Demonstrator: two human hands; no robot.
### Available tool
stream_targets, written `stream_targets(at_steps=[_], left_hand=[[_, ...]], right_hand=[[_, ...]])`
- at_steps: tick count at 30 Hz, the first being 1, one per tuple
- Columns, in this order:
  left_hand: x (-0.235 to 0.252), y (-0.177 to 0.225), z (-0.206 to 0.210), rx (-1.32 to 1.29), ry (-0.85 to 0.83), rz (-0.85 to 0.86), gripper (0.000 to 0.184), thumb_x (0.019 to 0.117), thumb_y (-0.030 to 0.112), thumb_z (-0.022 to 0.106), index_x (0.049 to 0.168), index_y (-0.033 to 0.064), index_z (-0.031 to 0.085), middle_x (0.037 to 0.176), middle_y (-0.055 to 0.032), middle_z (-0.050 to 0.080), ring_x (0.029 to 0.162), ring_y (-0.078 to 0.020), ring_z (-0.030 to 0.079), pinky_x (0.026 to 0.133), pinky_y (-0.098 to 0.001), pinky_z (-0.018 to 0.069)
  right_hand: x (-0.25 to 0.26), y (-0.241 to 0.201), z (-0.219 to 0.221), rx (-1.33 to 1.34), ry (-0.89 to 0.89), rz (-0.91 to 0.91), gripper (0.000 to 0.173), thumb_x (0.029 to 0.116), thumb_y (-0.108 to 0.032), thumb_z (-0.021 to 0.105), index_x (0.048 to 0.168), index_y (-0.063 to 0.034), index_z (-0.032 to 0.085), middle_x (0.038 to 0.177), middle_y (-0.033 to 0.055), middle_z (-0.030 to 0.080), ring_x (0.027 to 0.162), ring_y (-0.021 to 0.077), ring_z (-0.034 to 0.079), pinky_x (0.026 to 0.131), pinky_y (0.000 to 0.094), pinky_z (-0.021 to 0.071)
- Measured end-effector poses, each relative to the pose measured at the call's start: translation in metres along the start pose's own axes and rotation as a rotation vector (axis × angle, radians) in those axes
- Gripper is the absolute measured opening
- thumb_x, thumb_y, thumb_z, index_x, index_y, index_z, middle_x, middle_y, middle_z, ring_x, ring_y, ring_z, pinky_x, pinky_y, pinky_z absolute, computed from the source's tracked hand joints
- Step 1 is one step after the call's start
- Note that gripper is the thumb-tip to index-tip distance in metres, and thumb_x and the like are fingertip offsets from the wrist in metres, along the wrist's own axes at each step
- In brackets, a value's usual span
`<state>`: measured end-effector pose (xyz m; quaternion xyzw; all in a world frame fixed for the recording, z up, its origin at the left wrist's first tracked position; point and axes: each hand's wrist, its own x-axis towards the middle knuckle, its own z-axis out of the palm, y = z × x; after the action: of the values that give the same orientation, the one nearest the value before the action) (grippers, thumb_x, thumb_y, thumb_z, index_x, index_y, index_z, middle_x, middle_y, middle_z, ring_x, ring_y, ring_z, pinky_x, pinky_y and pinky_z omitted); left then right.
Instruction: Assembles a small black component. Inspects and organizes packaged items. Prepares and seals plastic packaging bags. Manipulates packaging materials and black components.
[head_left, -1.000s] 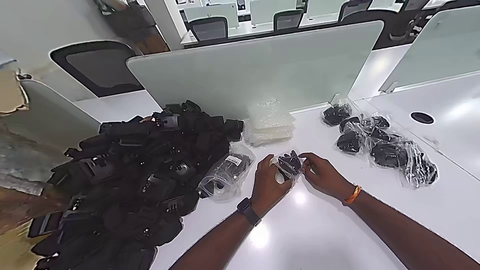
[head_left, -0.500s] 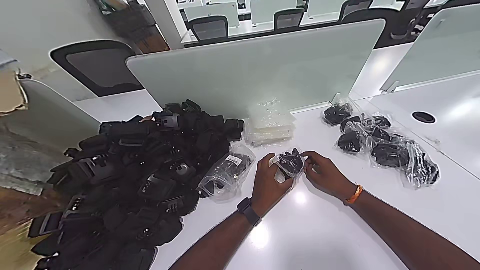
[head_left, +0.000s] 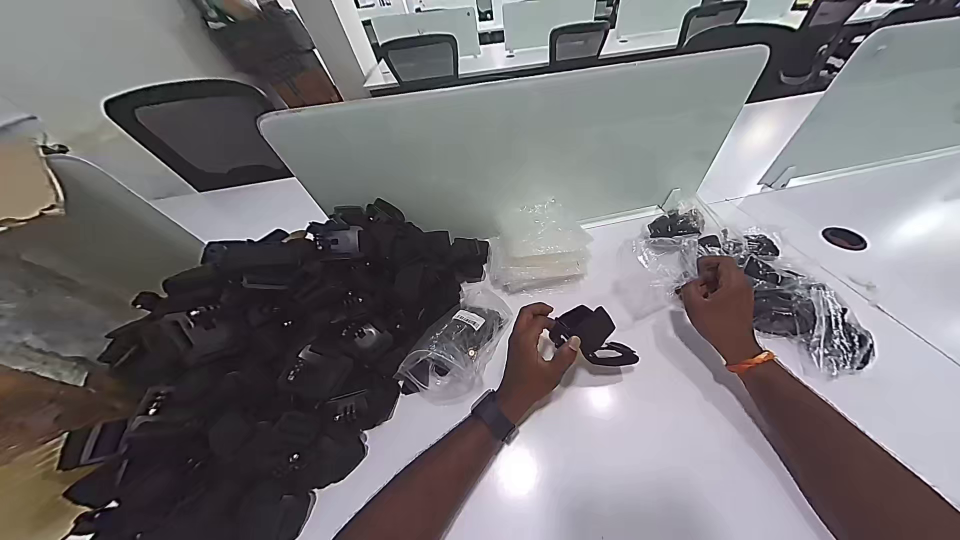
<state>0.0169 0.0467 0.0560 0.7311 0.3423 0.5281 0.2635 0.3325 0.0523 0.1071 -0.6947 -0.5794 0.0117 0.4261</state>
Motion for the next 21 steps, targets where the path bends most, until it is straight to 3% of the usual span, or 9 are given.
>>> stream_targets(at_steps=[5,9,11,14,17,19,21], left_hand=[[0.004,-0.012,-0.012,-0.011,-0.089,-0.032,0.049,0.1052,0.037,0.042,0.091,0.0017,0.073,0.098,-0.0104,0.07,0.097,-0.0173,0.065,0.09,-0.0367,0.0519],[0.009,-0.014,-0.023,0.158,-0.276,-0.08,0.057,0.1053,0.045,0.04,0.071,0.0048,0.063,0.074,-0.0079,0.062,0.078,-0.0206,0.062,0.077,-0.0408,0.05],[0.012,-0.013,-0.027,0.22,-0.377,-0.101,0.061,0.1044,0.05,0.041,0.068,0.0047,0.06,0.072,-0.0093,0.059,0.076,-0.0228,0.061,0.075,-0.0427,0.0491],[0.016,-0.011,-0.033,0.293,-0.576,-0.087,0.065,0.1023,0.056,0.045,0.071,0.0018,0.063,0.077,-0.0136,0.063,0.083,-0.0282,0.064,0.084,-0.0482,0.0494],[0.016,-0.01,-0.034,0.315,-0.777,-0.023,0.069,0.1001,0.064,0.046,0.072,0.0033,0.062,0.078,-0.0134,0.062,0.086,-0.0298,0.062,0.086,-0.0496,0.0483],[0.015,-0.011,-0.034,0.25,-0.81,0.034,0.069,0.1012,0.063,0.043,0.072,0.0037,0.063,0.076,-0.0123,0.063,0.082,-0.0279,0.063,0.08,-0.0482,0.0497],[0.013,-0.013,-0.034,0.157,-0.741,0.048,0.067,0.1034,0.058,0.04,0.076,0.0028,0.067,0.078,-0.0115,0.065,0.079,-0.0242,0.064,0.075,-0.0458,0.0526]], right_hand=[[0.001,0.007,0.006,0.206,-0.099,0.024,0.034,0.0918,-0.003,0.056,0.125,0.0039,0.056,0.084,0.013,0.057,0.066,0.0196,0.052,0.061,0.0398,0.0467],[-0.007,0.007,0.014,0.287,-0.195,-0.042,0.029,0.0938,-0.008,0.052,0.12,0.001,0.061,0.074,0.0049,0.054,0.058,0.0114,0.047,0.055,0.032,0.0425],[-0.011,0.004,0.017,0.3,-0.228,-0.082,0.027,0.0937,-0.009,0.051,0.116,-0.0004,0.063,0.074,0.0028,0.053,0.059,0.0089,0.047,0.056,0.0292,0.0419],[-0.019,-0.001,0.023,0.369,-0.299,-0.11,0.025,0.0937,-0.008,0.05,0.113,0.0,0.063,0.077,0.0018,0.055,0.061,0.0061,0.048,0.057,0.0255,0.0426],[-0.026,-0.006,0.032,0.579,-0.455,-0.114,0.021,0.0952,-0.006,0.047,0.109,-0.0026,0.063,0.077,-0.0024,0.057,0.063,0.0036,0.052,0.059,0.0227,0.0459],[-0.034,-0.018,0.03,0.758,-0.583,-0.046,0.018,0.0997,-0.009,0.046,0.101,-0.0093,0.064,0.079,-0.0077,0.06,0.067,0.001,0.055,0.062,0.0201,0.0476],[-0.045,-0.033,0.025,0.904,-0.667,0.138,0.021,0.1007,-0.011,0.044,0.095,-0.0154,0.064,0.078,-0.0103,0.064,0.066,-0.0004,0.058,0.06,0.0179,0.0495]])
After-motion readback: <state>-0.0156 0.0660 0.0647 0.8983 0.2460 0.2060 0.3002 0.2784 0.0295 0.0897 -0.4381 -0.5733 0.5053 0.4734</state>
